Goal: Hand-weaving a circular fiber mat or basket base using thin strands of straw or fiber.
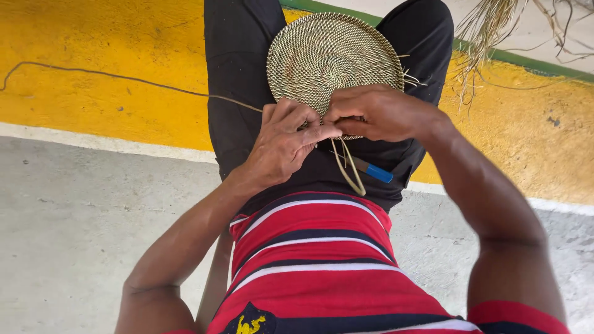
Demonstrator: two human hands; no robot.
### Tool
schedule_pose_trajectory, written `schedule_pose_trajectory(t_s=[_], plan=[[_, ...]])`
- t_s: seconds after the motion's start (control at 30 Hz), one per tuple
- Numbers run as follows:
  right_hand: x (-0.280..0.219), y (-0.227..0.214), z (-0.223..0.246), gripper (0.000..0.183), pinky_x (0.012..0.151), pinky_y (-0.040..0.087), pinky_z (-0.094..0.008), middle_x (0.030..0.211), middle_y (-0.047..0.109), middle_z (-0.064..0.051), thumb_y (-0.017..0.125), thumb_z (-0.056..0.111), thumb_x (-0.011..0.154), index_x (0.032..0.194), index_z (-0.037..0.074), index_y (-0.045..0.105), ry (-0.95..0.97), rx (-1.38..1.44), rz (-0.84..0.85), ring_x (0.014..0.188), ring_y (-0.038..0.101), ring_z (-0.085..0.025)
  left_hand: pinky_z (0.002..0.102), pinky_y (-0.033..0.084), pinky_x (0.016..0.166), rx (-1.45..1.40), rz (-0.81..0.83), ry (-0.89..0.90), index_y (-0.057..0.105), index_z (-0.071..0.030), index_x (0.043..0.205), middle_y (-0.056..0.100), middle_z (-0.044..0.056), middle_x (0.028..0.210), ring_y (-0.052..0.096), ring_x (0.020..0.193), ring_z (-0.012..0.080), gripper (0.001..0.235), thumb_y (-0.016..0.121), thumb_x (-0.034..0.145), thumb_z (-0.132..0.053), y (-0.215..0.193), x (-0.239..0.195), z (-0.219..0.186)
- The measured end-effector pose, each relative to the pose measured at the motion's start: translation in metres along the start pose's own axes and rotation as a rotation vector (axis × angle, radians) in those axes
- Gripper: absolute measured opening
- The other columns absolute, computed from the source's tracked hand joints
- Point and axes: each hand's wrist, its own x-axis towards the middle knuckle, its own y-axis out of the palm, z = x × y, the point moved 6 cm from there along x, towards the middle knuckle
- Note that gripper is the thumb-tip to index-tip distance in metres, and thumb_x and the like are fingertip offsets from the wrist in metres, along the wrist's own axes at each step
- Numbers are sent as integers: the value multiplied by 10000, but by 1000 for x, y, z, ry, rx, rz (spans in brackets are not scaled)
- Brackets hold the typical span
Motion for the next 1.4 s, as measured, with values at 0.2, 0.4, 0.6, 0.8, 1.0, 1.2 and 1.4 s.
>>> schedule_pose_trajectory(t_s=[0.2, 0.4, 0.6, 0.8, 1.0, 1.2, 1.4], plan=[[6, -17, -43, 106, 760, 578, -337, 970, 691, -41, 681, 133, 1013, 1099, 75, 699, -14, 9, -161, 873, 686, -160, 399, 353, 945, 0, 8, 15, 736, -267, 1248, 585, -58, 1053, 519, 1061, 182, 385, 752, 913, -77, 3, -3, 5], [-16, -23, -43, 276, 791, 579, -348, 1060, 744, -100, 672, 176, 1050, 1285, 32, 690, -29, 80, -351, 939, 725, -178, 395, 365, 932, 61, -21, -17, 739, -279, 1261, 599, -65, 1057, 525, 1056, 188, 390, 738, 925, -81, 1, 11, -3], [-7, 12, -27, 312, 609, 496, -428, 703, 608, -82, 718, 183, 1016, 755, 43, 620, 131, -308, -441, 643, 605, -229, 403, 364, 912, 109, 39, -55, 757, -259, 1199, 599, -45, 1021, 525, 1043, 205, 306, 735, 928, -119, 9, 7, -6], [41, -28, -107, 291, 442, 398, -342, 600, 498, 2, 704, 136, 997, 743, 119, 564, -63, -652, -788, 465, 474, -148, 408, 353, 955, 145, 49, -46, 736, -213, 1226, 595, -41, 1050, 535, 1068, 190, 290, 702, 966, -89, 18, -3, -7], [65, -23, -112, 315, 393, 390, -291, 581, 504, 3, 678, 219, 1085, 792, 115, 633, -64, -633, -765, 436, 479, -127, 407, 334, 928, 157, 116, -91, 740, -214, 1170, 618, -38, 1013, 521, 1013, 199, 268, 675, 950, -75, 18, 2, -7], [-35, -66, -1, 110, 554, 537, -258, 857, 699, -110, 648, 84, 1143, 1094, -10, 676, -148, 656, -840, 629, 668, -144, 392, 342, 929, -49, 0, -170, 640, -123, 1244, 634, -31, 1042, 538, 1047, 202, 262, 696, 989, -146, 20, 3, 6], [-79, 3, 39, 150, 714, 625, -259, 904, 687, -124, 719, -10, 990, 1128, -15, 661, -386, 961, -591, 803, 707, -128, 393, 339, 885, 82, 73, -65, 724, -137, 1206, 619, 7, 1042, 524, 1048, 218, 244, 680, 971, -83, 10, 11, -3]])
